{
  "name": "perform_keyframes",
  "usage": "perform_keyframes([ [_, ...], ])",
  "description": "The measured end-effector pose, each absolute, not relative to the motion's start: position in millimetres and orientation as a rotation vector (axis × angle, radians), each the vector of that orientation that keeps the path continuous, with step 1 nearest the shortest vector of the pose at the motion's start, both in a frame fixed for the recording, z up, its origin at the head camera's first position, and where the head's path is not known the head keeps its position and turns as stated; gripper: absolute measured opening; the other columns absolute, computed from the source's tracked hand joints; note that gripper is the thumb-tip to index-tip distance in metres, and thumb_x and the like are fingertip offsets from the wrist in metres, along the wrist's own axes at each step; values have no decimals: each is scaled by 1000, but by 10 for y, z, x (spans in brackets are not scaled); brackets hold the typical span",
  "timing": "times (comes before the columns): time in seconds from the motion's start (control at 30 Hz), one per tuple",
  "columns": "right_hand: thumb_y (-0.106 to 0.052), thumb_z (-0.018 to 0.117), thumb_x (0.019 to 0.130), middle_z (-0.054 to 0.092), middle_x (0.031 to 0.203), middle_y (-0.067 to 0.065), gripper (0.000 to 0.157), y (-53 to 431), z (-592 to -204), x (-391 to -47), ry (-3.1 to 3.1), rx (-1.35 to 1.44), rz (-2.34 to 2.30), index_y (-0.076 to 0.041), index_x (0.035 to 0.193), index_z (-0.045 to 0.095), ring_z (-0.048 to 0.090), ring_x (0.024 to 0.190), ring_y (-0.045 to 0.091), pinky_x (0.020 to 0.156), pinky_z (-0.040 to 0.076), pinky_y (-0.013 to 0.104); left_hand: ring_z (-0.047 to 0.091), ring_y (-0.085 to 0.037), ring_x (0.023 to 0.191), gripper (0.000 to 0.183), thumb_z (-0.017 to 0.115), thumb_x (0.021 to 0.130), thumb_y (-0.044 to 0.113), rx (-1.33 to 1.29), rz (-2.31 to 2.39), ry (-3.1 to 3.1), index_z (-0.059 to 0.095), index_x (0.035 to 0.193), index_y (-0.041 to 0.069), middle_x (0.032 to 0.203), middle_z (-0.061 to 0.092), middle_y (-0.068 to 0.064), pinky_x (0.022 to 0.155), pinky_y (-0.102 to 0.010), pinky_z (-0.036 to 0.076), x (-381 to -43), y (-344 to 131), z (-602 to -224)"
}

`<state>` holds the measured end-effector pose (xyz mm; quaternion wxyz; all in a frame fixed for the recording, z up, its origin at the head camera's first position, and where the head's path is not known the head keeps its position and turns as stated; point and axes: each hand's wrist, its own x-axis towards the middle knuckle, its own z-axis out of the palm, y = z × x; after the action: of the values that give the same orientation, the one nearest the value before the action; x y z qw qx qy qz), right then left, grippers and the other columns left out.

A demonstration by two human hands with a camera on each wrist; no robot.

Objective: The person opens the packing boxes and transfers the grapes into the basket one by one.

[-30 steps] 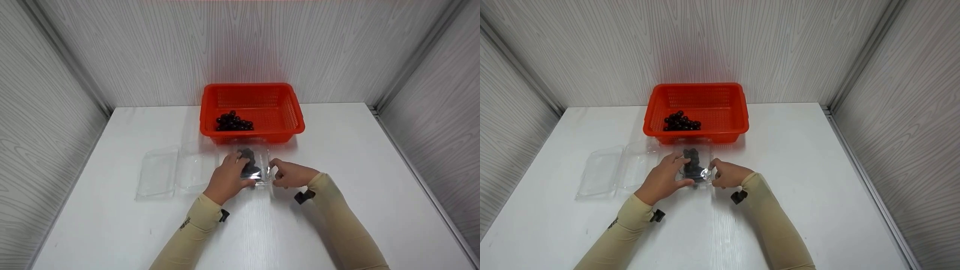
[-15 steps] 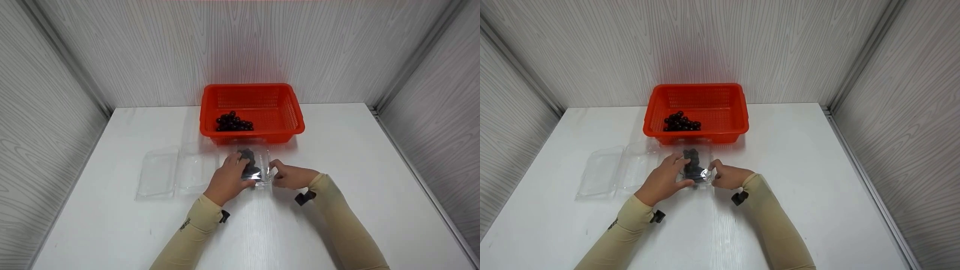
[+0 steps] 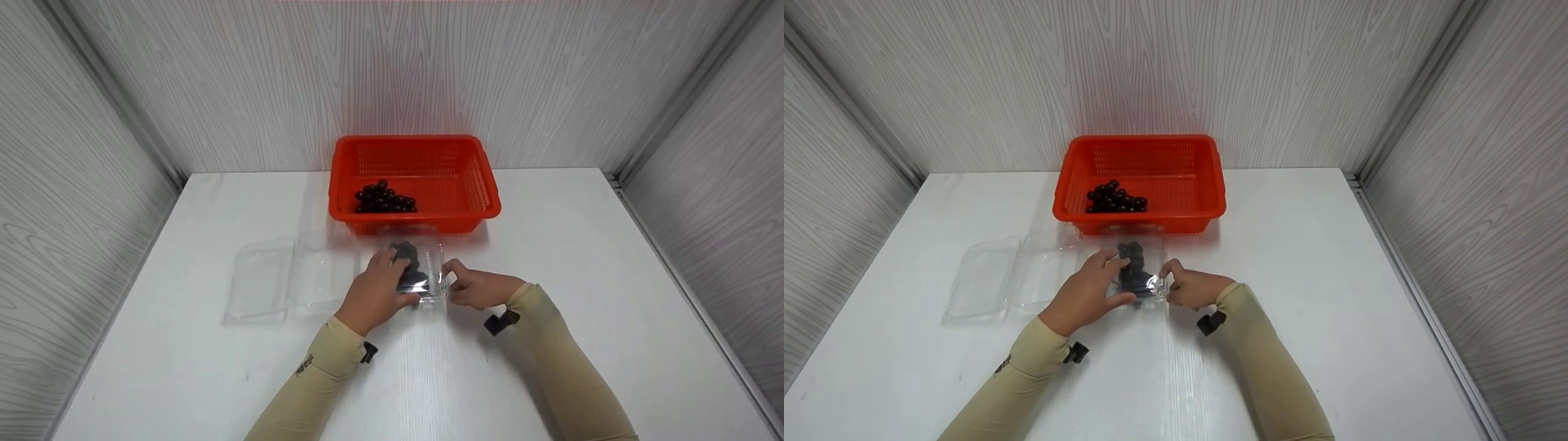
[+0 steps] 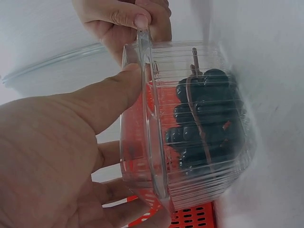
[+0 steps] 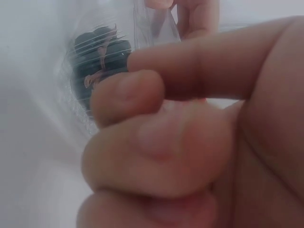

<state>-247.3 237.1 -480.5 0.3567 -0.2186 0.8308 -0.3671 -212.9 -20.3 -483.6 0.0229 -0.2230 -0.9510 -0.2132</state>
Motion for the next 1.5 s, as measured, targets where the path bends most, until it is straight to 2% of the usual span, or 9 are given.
perform_keyframes([
  [0.2, -9, 46, 100, 45, 63, -2, 40, 2392, -4839, -2479, 2100, -575, -986, -16, 134, 28, 39, 51, 15, 56, 38, 28, 42, -34, 145, 72, 80, 89, 47, -680, -632, -2960, 57, 144, 5, 152, 48, -22, 111, -47, 46, -2130, -190, -4838],
  [0.57, -10, 48, 98, 45, 63, -1, 45, 2390, -4860, -2466, 2109, -511, -1017, -14, 139, 30, 39, 52, 15, 56, 37, 31, 43, -35, 143, 71, 81, 88, 44, -699, -636, -2913, 57, 142, 5, 151, 48, -22, 108, -48, 49, -2125, -182, -4877],
  [0.93, -8, 48, 98, 47, 67, 1, 47, 2366, -4885, -2461, 2105, -456, -1069, -12, 140, 29, 41, 54, 16, 56, 38, 29, 39, -35, 148, 75, 82, 87, 43, -653, -694, -2929, 55, 145, 5, 156, 44, -21, 113, -49, 44, -2148, -166, -4926],
  [1.27, -10, 50, 98, 60, 85, 15, 45, 2340, -4885, -2478, 2157, -461, -1064, -10, 138, 28, 47, 55, 17, 57, 39, 28, 44, -33, 144, 74, 84, 85, 43, -592, -750, -2905, 57, 145, 9, 156, 45, -19, 107, -48, 50, -2186, -169, -4956],
  [1.5, -10, 51, 98, 60, 83, 12, 44, 2333, -4914, -2479, 2151, -450, -1072, -13, 137, 30, 50, 57, 18, 59, 42, 29, 43, -35, 145, 73, 84, 86, 42, -636, -712, -2874, 57, 144, 6, 154, 46, -21, 107, -49, 50, -2152, -193, -4952],
])
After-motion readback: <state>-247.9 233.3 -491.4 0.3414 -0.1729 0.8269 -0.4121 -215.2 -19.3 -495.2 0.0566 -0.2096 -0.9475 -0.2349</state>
